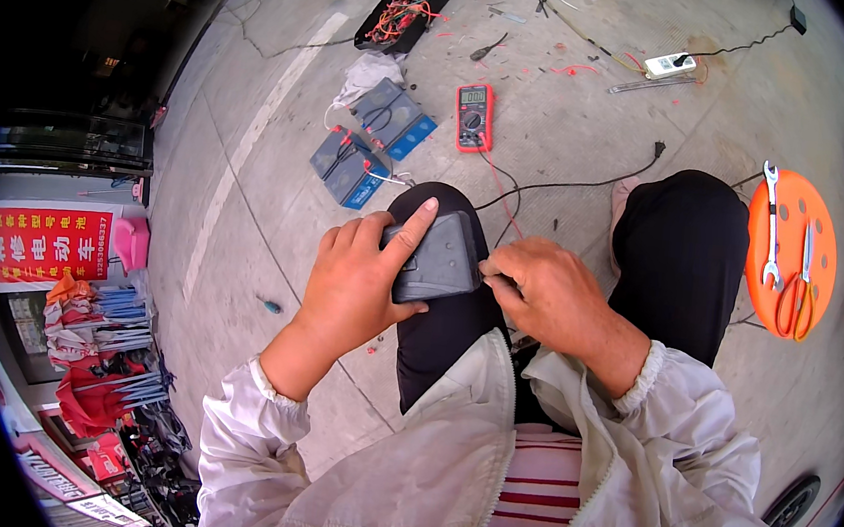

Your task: The person sits on the ground and uses a multimeter to test connections on an open electronic device. They then use a wrench and scissors to strip and prepare wires, connect them to the device, and finally reassemble the device's casing.

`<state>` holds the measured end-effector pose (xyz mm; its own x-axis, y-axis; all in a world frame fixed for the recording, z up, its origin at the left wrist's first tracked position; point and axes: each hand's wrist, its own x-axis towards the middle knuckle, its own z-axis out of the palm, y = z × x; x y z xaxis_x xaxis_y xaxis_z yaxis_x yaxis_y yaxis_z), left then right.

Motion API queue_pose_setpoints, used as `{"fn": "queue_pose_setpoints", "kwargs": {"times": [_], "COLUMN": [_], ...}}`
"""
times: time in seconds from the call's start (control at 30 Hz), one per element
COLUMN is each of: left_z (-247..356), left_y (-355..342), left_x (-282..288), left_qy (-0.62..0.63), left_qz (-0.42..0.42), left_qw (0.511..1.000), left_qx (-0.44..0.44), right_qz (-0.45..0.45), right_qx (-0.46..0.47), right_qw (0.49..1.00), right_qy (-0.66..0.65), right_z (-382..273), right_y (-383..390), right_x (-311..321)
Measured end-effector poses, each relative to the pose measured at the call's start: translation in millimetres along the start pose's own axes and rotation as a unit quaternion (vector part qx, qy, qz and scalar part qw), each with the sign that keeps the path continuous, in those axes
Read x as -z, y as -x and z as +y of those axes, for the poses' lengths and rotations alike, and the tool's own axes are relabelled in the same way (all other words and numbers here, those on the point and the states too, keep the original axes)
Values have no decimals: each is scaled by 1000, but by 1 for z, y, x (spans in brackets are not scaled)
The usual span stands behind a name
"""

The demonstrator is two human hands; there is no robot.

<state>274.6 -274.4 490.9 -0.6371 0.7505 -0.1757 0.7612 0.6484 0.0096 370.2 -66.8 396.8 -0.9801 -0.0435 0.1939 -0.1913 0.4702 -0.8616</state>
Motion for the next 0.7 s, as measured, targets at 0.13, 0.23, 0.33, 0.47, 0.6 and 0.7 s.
{"fn": "queue_pose_setpoints", "kwargs": {"times": [0.13, 0.23, 0.33, 0.47, 0.6, 0.7], "left_z": [3, 4, 3, -3, -12, -14], "left_y": [-1, 1, -4, -6, -3, -4], "left_x": [-2, -7, -12, -13, -15, -13], "left_qy": [-43, -106, -87, -101, -76, -40], "left_qz": [45, 56, 32, -19, -14, -20], "left_qw": [998, 992, 994, 994, 996, 998], "left_qx": [-29, -44, -52, -43, -54, -53], "right_qz": [-2, -2, -2, 6, 35, 197], "right_qx": [-3, 4, -2, 9, 15, 82], "right_qw": [1000, 1000, 1000, 1000, 998, 977], "right_qy": [-2, -9, -13, -15, -59, -30], "right_z": [0, 1, 5, 6, 3, 3], "right_y": [0, -1, 0, -2, -5, -6], "right_x": [1, -2, -2, 0, 4, -2]}}
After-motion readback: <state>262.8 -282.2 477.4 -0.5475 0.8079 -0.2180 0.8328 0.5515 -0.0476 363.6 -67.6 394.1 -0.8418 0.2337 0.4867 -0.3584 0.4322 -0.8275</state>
